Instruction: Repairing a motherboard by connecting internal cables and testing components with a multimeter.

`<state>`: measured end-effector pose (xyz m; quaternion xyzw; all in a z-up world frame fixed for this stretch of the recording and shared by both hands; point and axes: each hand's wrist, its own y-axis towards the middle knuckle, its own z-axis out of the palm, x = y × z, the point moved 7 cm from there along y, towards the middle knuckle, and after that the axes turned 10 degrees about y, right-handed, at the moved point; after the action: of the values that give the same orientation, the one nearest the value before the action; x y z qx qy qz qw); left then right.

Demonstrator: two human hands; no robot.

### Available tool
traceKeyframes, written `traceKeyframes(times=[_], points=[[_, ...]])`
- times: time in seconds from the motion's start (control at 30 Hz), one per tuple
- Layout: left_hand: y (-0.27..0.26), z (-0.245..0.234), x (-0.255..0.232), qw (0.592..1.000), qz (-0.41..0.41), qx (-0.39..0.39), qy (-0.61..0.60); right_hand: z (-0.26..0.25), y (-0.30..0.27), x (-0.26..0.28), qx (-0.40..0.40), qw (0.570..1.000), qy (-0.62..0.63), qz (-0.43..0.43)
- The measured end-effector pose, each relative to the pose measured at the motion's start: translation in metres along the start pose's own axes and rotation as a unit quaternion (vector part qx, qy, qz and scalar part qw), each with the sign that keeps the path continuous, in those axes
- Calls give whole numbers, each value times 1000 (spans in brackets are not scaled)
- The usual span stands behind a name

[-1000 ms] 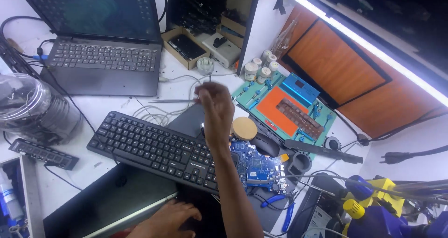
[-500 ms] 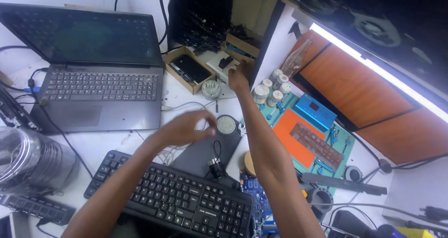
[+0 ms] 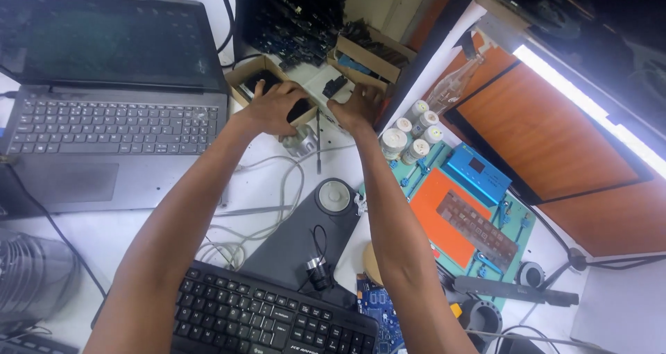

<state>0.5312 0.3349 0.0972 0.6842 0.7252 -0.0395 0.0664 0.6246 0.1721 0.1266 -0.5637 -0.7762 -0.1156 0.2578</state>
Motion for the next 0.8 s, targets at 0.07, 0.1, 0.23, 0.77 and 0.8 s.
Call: traceKeyframes(times=[0.07, 0.1, 0.23, 0.77, 0.8], points=[[0, -4, -3, 1000, -4, 16, 8, -4, -3, 2, 8, 1000, 3, -1], [0, -3, -3, 999, -7, 37, 12, -3, -3, 3, 21, 1000, 2, 2], [-4, -25, -7, 995, 2, 102, -16, 12, -1, -4, 16, 1000, -14, -12], [175, 99, 51, 987, -148, 40, -41, 25, 21, -8, -49, 998, -26, -14], [189, 106, 52, 987, -151, 45, -37, 24, 25, -10, -53, 998, -32, -9]])
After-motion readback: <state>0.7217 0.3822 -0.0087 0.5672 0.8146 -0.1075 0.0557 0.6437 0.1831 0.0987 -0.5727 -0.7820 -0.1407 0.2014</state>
